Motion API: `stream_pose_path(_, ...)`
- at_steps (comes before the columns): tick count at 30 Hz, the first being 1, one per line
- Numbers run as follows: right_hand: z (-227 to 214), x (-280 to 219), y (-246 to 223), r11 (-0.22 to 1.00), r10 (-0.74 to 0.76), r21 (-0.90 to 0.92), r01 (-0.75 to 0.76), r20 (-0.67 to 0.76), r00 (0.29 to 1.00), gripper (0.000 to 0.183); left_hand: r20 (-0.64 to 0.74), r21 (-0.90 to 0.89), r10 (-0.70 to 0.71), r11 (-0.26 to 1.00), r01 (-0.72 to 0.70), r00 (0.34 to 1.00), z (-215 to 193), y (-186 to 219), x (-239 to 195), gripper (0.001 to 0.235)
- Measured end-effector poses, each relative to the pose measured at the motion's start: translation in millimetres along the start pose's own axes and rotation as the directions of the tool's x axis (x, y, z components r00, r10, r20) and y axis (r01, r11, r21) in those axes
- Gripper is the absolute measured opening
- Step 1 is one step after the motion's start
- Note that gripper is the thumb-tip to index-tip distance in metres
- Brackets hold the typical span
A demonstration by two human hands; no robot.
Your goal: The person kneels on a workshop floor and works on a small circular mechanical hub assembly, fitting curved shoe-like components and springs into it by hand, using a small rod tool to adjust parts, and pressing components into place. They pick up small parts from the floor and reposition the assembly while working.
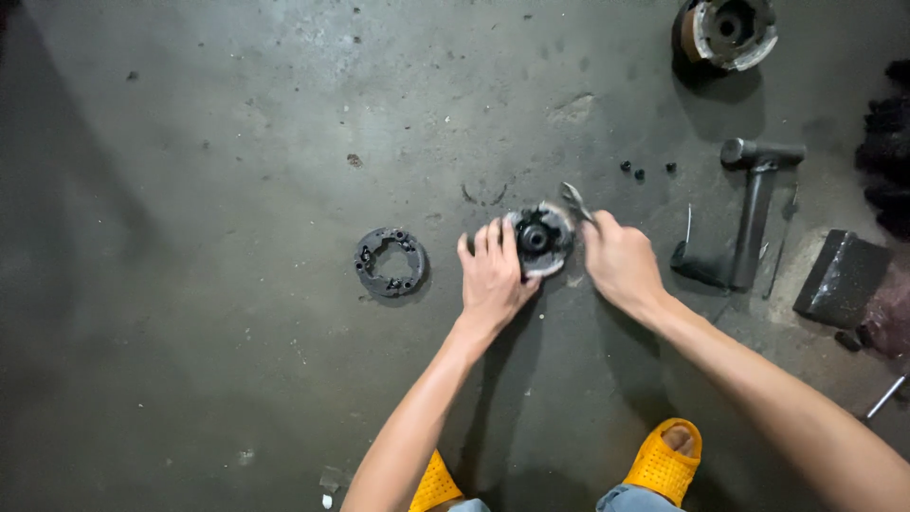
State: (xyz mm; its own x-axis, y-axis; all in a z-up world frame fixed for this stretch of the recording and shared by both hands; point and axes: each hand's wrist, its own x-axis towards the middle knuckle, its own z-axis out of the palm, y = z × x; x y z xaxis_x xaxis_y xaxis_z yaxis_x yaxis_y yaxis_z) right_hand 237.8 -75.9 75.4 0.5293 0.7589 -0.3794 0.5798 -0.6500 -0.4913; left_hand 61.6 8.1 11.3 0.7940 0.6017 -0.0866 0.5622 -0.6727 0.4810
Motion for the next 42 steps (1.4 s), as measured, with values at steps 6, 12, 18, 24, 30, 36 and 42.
stream_pose_path(6, 0, -44, 54, 0.934, -0.187, -0.309, 0.178, 0.000, 0.982, 0.027, -0.221, -0.104, 0.009, 0.994, -0.033, 0.975, -35, -26, 26, 0.088)
stream_pose_path(12, -11, -21, -12, 0.788, -0.386, -0.421, 0.449, 0.230, 0.893, 0.025, -0.067, 0.110, -0.202, 0.972, 0.208, 0.977, -64, -152, -21, 0.057)
stream_pose_path(18, 76, 7, -86, 0.876, -0.236, -0.290, 0.385, 0.437, 0.868, 0.027, 0.144, 0.021, -0.340, 0.940, 0.341, 0.929, -73, -159, -22, 0.049)
stream_pose_path(24, 156, 16, -80, 0.938, -0.121, 0.342, 0.057, 0.171, 0.978, 0.043, 0.221, -0.449, -0.317, 0.806, 0.385, 0.922, -100, -139, -37, 0.041)
stream_pose_path(30, 113, 1, -75, 0.822, -0.181, 0.563, 0.082, 0.122, 0.976, 0.036, 0.211, -0.556, -0.287, 0.751, 0.356, 0.934, -119, -118, -50, 0.035)
stream_pose_path(36, 72, 2, -75, 0.860, -0.269, 0.506, 0.070, 0.332, 0.904, 0.033, -0.082, -0.218, 0.088, 0.970, -0.104, 0.993, -125, -98, -67, 0.029)
stream_pose_path(42, 94, -1, -35, 0.435, -0.440, 0.833, -0.341, 0.527, 0.727, 0.034, -0.385, -0.318, 0.205, 0.886, -0.338, 0.900, -140, -49, -70, 0.028)
